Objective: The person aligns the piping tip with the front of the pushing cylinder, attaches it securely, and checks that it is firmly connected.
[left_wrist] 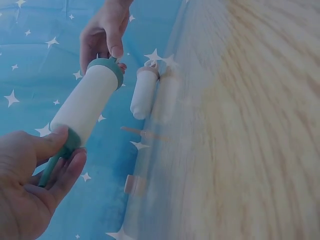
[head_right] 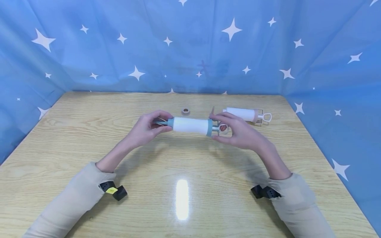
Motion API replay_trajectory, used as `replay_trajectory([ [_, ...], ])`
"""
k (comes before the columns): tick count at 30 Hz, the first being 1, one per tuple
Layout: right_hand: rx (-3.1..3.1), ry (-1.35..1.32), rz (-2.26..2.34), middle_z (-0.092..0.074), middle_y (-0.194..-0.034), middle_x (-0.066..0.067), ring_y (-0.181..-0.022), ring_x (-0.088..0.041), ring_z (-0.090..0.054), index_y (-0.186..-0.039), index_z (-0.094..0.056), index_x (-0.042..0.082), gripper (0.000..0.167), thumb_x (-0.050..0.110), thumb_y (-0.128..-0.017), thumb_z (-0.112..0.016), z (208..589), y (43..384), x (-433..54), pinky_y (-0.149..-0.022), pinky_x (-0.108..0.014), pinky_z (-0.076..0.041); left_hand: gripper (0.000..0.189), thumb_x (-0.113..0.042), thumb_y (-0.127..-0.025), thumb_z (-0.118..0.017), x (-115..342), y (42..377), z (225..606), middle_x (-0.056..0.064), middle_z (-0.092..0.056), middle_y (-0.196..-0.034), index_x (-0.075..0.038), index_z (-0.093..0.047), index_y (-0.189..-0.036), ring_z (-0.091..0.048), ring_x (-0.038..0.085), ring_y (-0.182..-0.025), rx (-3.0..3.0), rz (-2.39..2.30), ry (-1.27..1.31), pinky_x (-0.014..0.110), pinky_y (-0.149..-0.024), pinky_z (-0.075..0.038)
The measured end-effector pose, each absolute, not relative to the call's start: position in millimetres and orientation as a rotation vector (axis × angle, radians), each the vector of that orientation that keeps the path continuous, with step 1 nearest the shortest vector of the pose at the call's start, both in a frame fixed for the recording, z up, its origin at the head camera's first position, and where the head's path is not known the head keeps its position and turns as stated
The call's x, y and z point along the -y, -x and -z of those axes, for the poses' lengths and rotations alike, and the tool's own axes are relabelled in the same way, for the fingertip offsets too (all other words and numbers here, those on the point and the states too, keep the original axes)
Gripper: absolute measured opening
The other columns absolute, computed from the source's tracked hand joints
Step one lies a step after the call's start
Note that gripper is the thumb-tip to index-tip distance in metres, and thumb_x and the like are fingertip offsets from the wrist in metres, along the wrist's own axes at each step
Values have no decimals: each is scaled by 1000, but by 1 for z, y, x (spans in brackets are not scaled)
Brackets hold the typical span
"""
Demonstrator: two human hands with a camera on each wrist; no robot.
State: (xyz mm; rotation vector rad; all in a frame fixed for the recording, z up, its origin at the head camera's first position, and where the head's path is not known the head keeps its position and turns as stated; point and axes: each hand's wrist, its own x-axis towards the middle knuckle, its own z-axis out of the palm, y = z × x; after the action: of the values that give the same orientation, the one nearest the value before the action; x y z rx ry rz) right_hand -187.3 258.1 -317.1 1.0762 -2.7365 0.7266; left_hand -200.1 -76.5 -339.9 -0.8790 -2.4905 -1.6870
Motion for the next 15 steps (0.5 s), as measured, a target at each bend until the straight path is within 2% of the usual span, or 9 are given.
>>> replay_trajectory([
  [6, 2751, -1088, -734, -62, -126, -11, -90, -14, -65, -140, -57, 3, 62, 14, -84, -83, 322, 190, -258, -78, -41, -59, 29, -6, -91, -76, 78, 202, 342, 12, -71, -112, 1, -68, -118, -69, 23, -104, 2557, 1623, 883, 28, -85, -60],
  [15, 2755, -1081, -736, -60, -133, -16, -92, -18, -68, -139, -58, 4, 62, 13, -84, -84, 329, 193, -256, -80, -42, -59, 30, -7, -89, -78, 80, 205, 345, 11, -73, -107, 1, -69, -117, -70, 21, -97, 2620, 1545, 886, 29, -86, -59],
])
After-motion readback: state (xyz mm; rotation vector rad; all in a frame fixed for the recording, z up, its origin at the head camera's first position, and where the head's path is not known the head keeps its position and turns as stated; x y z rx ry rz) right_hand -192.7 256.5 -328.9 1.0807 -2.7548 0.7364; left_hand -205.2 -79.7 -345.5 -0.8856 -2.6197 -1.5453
